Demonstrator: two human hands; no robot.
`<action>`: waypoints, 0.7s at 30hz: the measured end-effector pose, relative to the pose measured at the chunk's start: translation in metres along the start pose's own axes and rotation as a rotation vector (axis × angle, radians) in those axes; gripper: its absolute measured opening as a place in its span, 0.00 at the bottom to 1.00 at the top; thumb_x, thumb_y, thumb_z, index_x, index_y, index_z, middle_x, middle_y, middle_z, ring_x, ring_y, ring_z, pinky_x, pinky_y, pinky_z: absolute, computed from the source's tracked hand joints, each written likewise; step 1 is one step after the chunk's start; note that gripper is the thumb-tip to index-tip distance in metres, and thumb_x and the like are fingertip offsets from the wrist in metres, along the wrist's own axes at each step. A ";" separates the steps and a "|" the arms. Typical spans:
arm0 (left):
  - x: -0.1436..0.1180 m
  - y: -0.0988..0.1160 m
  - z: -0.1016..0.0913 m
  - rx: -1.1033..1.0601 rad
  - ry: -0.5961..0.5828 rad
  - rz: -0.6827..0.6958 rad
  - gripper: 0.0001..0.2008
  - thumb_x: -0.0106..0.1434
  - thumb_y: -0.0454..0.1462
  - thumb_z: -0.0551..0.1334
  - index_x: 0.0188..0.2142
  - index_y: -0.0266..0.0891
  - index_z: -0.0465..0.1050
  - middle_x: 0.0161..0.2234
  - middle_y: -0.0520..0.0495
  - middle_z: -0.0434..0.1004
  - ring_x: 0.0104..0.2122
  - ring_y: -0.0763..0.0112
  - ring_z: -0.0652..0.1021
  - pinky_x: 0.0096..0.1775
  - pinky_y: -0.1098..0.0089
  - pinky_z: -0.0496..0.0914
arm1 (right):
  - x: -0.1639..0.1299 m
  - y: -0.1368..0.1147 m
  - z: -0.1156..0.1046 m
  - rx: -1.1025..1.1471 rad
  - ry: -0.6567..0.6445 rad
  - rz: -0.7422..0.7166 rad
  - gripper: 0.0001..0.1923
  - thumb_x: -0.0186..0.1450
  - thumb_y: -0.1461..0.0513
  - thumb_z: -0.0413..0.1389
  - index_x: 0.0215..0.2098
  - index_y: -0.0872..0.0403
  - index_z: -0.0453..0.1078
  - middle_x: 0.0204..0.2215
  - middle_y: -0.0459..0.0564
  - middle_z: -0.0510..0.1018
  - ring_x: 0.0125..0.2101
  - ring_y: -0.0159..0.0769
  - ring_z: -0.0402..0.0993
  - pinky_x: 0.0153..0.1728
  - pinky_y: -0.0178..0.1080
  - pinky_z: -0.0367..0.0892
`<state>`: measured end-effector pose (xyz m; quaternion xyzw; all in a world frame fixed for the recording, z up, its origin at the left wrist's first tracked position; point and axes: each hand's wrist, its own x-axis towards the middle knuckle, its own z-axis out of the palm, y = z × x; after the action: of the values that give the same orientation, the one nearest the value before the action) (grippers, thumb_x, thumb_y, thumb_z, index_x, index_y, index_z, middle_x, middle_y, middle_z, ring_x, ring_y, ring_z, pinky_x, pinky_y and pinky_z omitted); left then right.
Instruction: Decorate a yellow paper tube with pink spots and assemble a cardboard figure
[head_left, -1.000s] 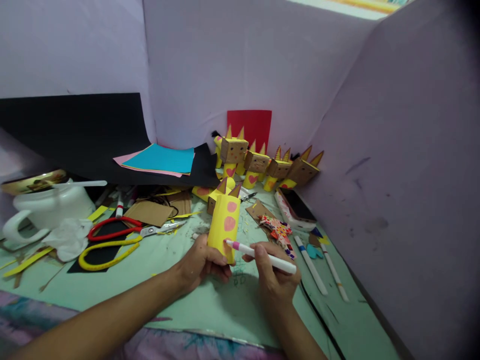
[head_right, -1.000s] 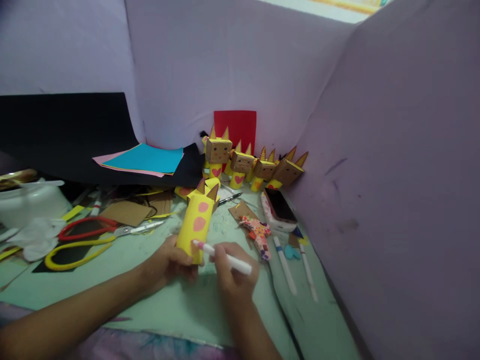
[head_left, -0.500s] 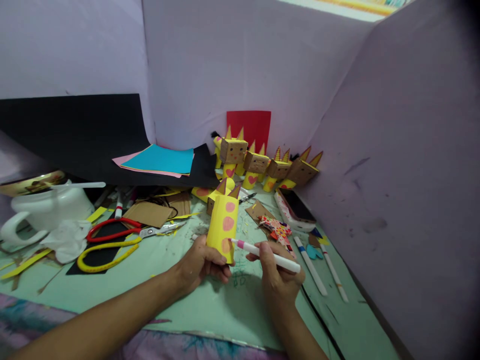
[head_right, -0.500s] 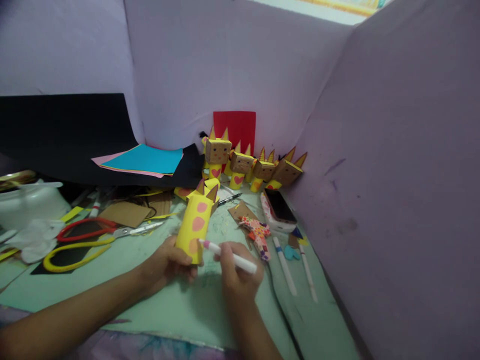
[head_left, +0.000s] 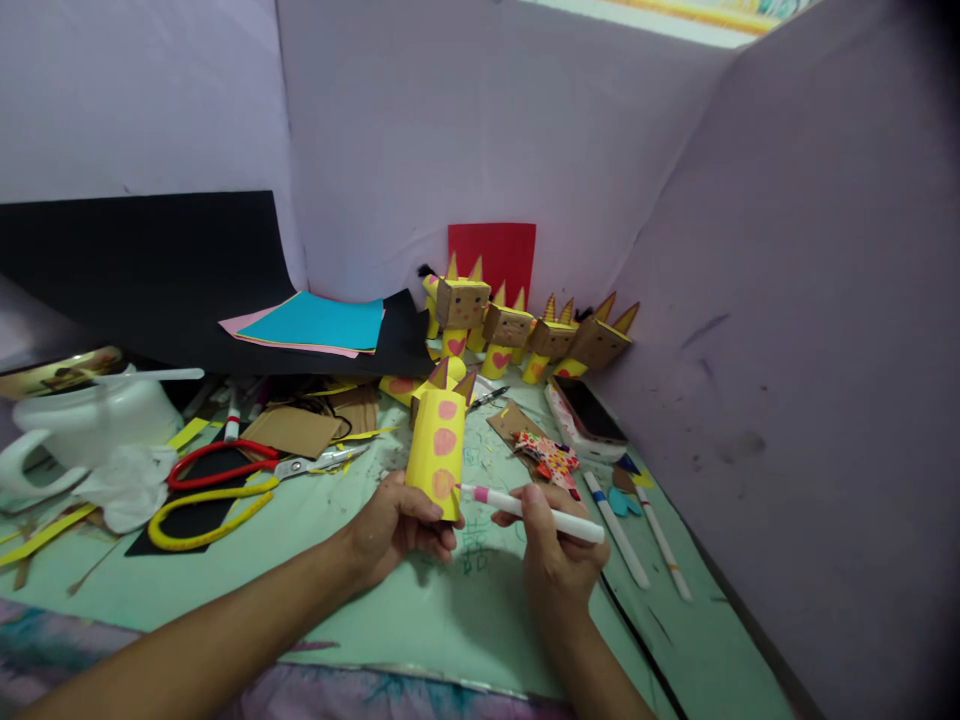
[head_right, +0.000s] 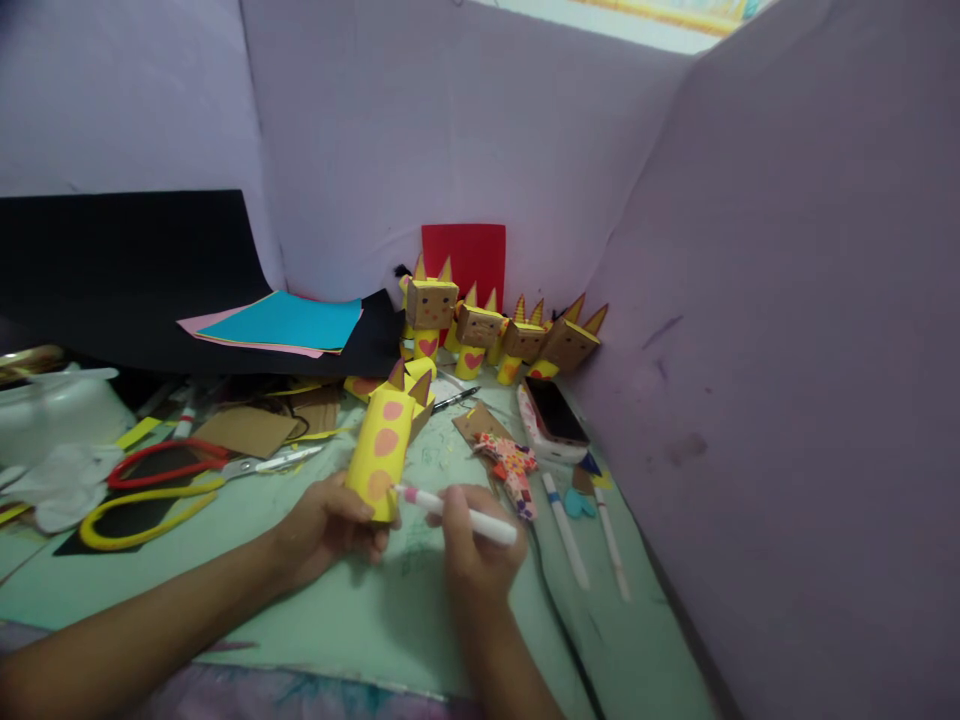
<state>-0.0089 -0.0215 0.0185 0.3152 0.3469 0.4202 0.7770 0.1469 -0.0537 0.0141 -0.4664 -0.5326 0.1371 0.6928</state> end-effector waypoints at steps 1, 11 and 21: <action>0.000 0.000 0.000 -0.002 -0.002 0.000 0.11 0.38 0.29 0.60 0.26 0.28 0.74 0.20 0.41 0.77 0.15 0.67 0.75 0.17 0.69 0.71 | 0.000 0.000 0.000 0.001 0.007 -0.003 0.16 0.63 0.57 0.55 0.20 0.55 0.72 0.14 0.45 0.75 0.16 0.33 0.72 0.19 0.34 0.66; 0.001 -0.001 0.000 0.017 0.017 -0.011 0.12 0.37 0.30 0.60 0.25 0.29 0.73 0.20 0.42 0.77 0.15 0.67 0.74 0.17 0.68 0.71 | -0.003 -0.002 0.002 0.009 -0.041 0.040 0.16 0.63 0.58 0.55 0.19 0.55 0.72 0.14 0.45 0.74 0.16 0.31 0.70 0.19 0.33 0.64; 0.000 -0.002 0.000 0.015 0.002 -0.003 0.11 0.37 0.29 0.60 0.25 0.29 0.74 0.19 0.42 0.77 0.15 0.67 0.75 0.17 0.68 0.71 | 0.000 -0.006 0.004 0.023 -0.001 0.006 0.15 0.63 0.58 0.56 0.20 0.55 0.72 0.14 0.45 0.74 0.17 0.32 0.70 0.20 0.33 0.64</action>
<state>-0.0083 -0.0219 0.0170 0.3201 0.3515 0.4165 0.7749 0.1417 -0.0552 0.0184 -0.4601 -0.5298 0.1455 0.6975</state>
